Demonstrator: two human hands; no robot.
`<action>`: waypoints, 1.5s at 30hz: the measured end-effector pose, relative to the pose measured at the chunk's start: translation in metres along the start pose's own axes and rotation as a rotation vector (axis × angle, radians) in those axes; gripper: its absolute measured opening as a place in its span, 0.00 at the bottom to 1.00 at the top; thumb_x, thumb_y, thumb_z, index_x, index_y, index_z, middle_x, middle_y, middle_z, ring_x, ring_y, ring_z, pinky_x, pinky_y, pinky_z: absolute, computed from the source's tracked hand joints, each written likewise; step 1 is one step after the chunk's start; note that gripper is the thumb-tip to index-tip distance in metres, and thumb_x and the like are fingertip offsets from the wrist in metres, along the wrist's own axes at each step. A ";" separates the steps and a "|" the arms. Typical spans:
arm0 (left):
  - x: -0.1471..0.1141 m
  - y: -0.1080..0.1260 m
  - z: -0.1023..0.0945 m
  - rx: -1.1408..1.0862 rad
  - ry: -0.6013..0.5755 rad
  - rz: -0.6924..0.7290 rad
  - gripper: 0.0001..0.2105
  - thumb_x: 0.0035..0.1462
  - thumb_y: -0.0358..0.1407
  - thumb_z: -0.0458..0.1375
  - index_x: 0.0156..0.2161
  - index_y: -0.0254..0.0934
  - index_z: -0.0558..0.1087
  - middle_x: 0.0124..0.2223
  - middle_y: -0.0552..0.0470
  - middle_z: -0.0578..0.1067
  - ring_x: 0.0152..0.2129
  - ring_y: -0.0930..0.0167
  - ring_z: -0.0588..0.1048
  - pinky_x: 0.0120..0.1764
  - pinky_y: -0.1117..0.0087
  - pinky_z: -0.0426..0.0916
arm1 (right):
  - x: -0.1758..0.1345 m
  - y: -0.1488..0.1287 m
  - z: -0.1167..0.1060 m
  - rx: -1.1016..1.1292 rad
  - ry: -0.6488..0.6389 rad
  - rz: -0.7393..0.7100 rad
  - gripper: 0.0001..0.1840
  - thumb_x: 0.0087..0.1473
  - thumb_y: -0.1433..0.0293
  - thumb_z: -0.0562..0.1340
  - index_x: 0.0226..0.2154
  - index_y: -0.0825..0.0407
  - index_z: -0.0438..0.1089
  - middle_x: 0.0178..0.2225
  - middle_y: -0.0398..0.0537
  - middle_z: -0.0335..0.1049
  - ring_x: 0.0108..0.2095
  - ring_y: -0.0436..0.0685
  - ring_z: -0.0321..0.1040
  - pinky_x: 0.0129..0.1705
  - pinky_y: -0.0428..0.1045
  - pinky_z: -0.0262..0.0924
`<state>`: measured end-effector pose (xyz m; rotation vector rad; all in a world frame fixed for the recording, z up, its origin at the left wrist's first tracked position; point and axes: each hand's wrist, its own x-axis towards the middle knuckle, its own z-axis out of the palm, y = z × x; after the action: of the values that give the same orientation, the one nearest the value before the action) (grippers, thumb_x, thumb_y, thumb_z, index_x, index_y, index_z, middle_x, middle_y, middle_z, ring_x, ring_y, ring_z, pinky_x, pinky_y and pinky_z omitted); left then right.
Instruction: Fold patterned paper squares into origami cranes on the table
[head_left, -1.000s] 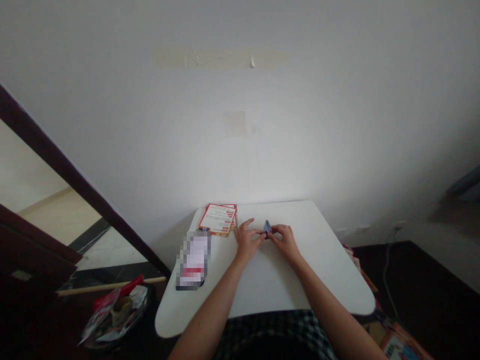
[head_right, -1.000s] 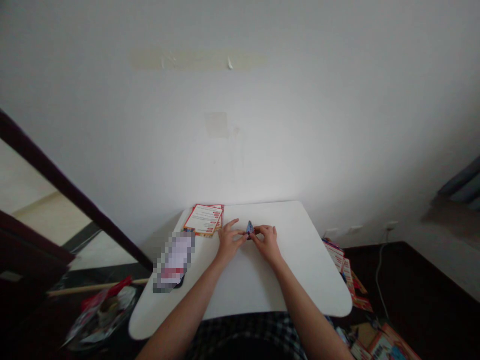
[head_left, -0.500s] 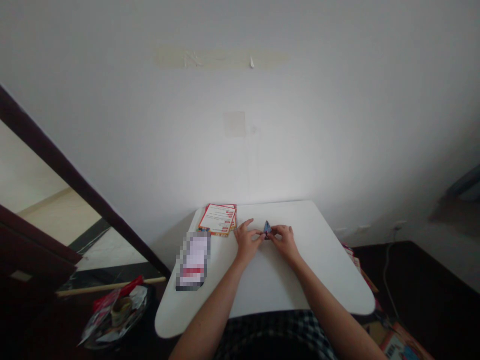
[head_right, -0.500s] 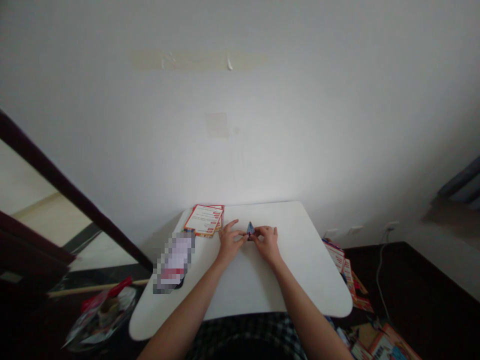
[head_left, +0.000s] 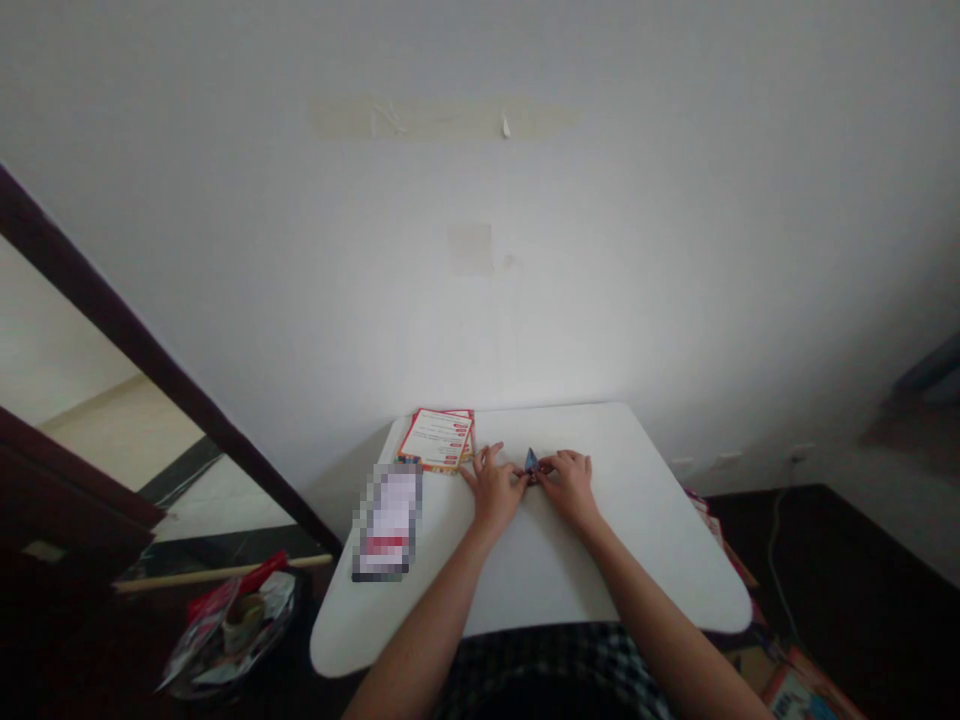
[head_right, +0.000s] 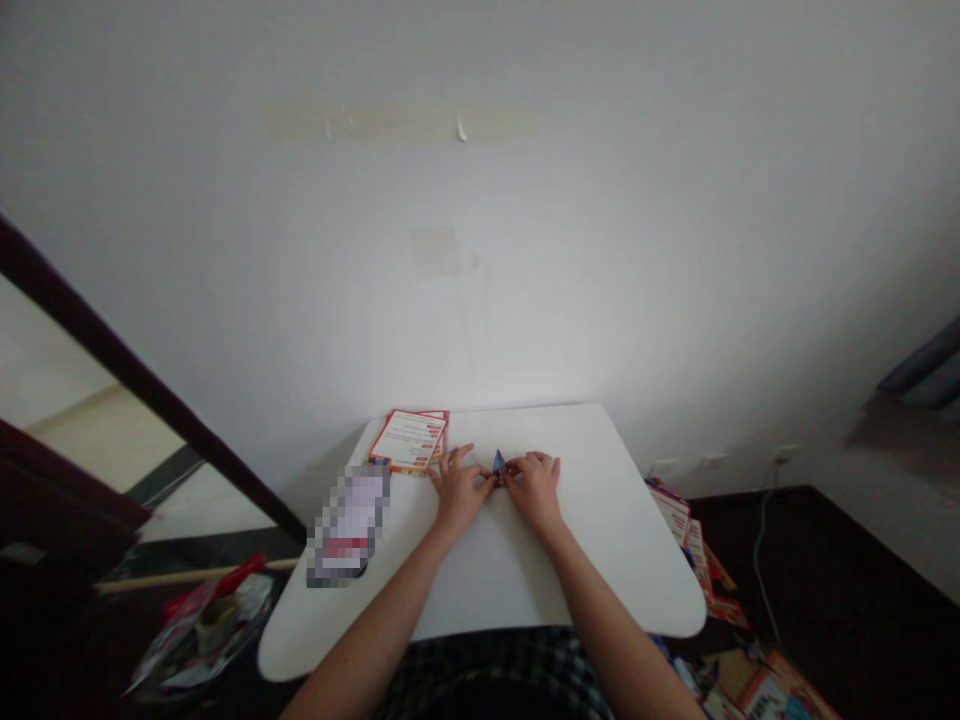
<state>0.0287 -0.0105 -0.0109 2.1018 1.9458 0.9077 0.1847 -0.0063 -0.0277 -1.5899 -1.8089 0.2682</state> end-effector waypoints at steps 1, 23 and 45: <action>0.000 0.000 0.000 0.011 -0.005 0.003 0.03 0.51 0.40 0.65 0.32 0.45 0.80 0.62 0.49 0.65 0.62 0.52 0.55 0.58 0.29 0.40 | 0.000 0.000 0.000 -0.027 0.015 0.002 0.09 0.54 0.64 0.63 0.39 0.45 0.75 0.40 0.49 0.74 0.52 0.65 0.59 0.61 0.68 0.36; 0.003 0.001 -0.005 0.079 -0.017 0.027 0.08 0.54 0.45 0.62 0.40 0.56 0.80 0.66 0.53 0.62 0.63 0.49 0.54 0.56 0.27 0.39 | 0.004 -0.002 0.000 -0.116 0.091 0.033 0.14 0.54 0.62 0.64 0.45 0.40 0.76 0.48 0.53 0.66 0.53 0.65 0.55 0.55 0.60 0.49; 0.006 -0.003 -0.001 0.045 0.003 0.045 0.11 0.54 0.44 0.61 0.44 0.56 0.78 0.61 0.52 0.68 0.61 0.52 0.58 0.59 0.32 0.38 | 0.004 -0.007 -0.002 -0.046 0.079 0.099 0.10 0.52 0.64 0.65 0.39 0.40 0.76 0.45 0.48 0.69 0.52 0.66 0.56 0.57 0.61 0.46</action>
<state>0.0255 -0.0050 -0.0098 2.1790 1.9455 0.8838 0.1805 -0.0045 -0.0202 -1.7007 -1.6900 0.2078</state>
